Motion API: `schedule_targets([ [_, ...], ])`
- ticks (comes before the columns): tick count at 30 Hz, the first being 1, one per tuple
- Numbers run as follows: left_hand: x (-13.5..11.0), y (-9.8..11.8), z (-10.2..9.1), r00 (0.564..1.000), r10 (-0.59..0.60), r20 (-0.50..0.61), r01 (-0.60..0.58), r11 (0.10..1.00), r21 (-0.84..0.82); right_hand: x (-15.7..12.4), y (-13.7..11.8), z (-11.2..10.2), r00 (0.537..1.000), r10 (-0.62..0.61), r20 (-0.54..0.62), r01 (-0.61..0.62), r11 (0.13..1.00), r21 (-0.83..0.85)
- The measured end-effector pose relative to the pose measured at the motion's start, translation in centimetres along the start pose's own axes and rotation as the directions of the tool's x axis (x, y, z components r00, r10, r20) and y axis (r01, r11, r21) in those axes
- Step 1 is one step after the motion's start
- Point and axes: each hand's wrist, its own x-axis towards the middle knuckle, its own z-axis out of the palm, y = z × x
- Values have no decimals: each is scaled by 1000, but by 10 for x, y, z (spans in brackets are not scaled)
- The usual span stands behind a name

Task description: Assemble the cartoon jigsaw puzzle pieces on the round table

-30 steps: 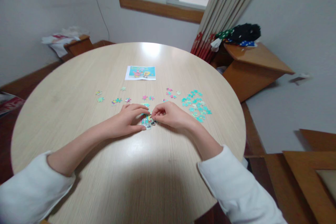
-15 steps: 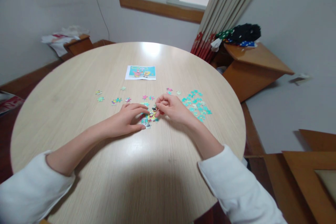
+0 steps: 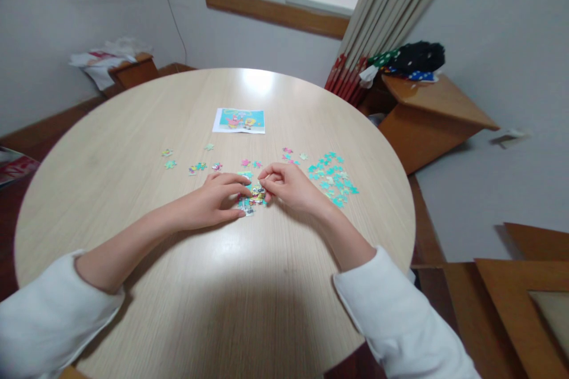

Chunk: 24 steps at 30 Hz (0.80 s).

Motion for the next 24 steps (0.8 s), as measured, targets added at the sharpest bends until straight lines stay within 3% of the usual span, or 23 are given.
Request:
schedule_targets([
  [10, 1, 1, -1, 1000, 2, 0, -2, 1000, 3, 3, 4, -1, 997, -68, -26, 68, 997, -34],
  [24, 1, 0, 0, 999, 26, -23, -26, 999, 28, 5, 5, -5, 988, -105, -114, 78, 971, -225],
])
